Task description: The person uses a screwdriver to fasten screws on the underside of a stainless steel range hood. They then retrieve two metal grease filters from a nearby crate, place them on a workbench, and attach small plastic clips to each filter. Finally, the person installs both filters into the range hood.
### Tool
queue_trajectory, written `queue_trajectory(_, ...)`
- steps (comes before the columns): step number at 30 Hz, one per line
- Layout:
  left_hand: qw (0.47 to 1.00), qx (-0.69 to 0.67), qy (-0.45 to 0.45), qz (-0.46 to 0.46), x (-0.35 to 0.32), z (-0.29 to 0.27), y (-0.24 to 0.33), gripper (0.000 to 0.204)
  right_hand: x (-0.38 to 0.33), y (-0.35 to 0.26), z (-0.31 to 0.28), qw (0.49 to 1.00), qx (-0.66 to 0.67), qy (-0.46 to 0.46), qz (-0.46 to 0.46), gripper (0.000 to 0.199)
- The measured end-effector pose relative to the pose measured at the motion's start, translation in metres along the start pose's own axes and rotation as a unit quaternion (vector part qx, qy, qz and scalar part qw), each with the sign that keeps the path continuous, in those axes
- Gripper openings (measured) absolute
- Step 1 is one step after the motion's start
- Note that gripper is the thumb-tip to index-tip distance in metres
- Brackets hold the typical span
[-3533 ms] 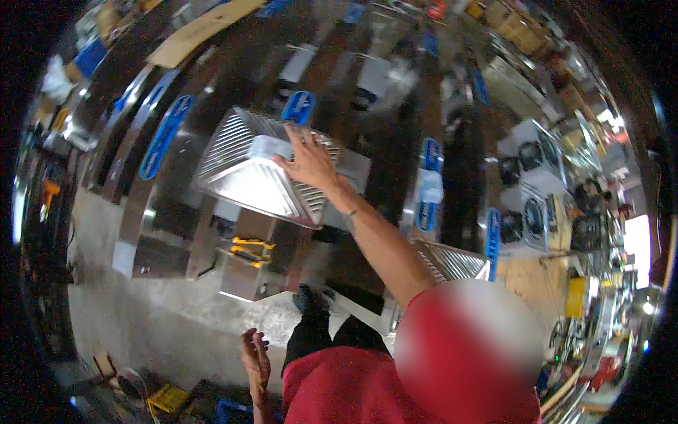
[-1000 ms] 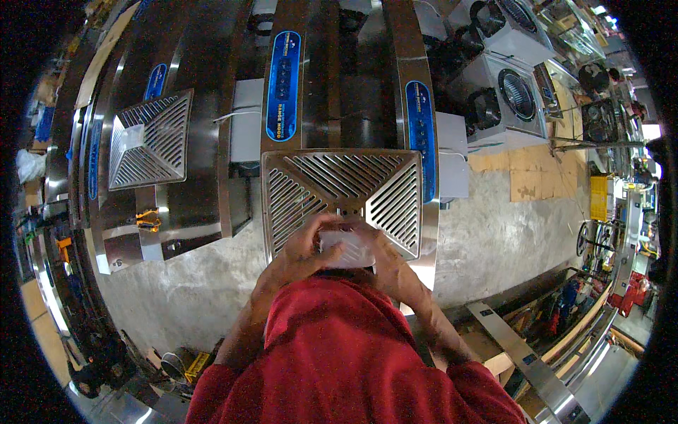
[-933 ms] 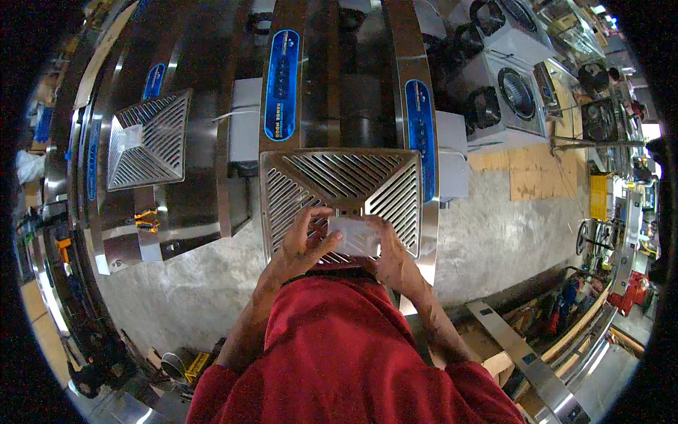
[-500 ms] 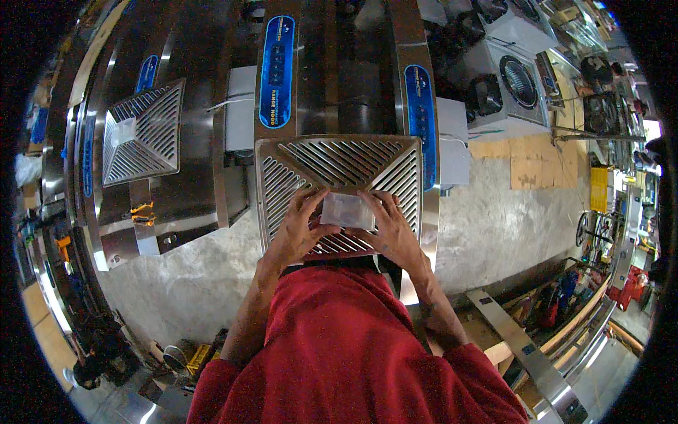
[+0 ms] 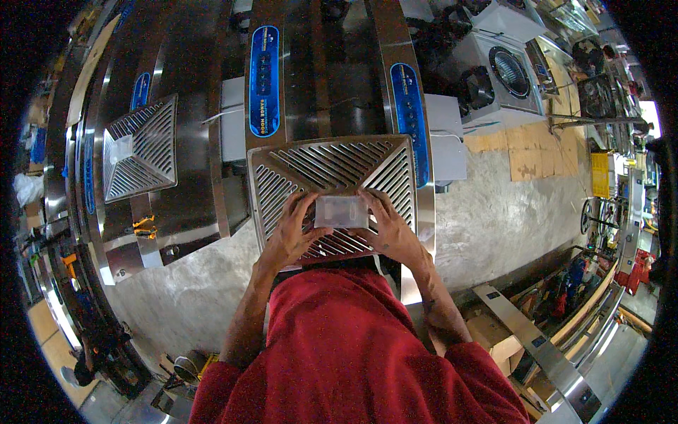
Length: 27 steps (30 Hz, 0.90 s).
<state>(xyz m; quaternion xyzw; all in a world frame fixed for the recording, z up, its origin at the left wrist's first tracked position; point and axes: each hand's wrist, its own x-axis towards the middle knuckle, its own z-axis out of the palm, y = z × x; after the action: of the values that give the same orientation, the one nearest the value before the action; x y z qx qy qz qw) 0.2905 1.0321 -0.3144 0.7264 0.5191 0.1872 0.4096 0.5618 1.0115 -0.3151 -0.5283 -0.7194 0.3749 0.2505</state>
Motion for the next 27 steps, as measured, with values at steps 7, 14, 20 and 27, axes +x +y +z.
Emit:
queue_trajectory(7,1.000,0.003,0.012,0.016,-0.001,-0.005,0.005,0.080,0.002,0.005,0.001,1.000,-0.025,0.003,-0.016,0.084)
queue_trajectory(14,0.999,-0.030,0.016,0.013,0.002,-0.004,0.001,0.080,0.003,0.010,0.009,0.996,-0.091,0.017,-0.014,0.085)
queue_trajectory(20,1.000,0.008,0.018,0.006,0.003,-0.003,0.001,0.082,0.005,0.006,0.006,0.999,-0.034,0.005,0.001,0.082)
queue_trajectory(27,0.997,-0.052,0.000,-0.065,0.000,0.000,0.004,0.091,0.008,0.005,0.004,0.999,-0.039,-0.005,-0.006,0.079)
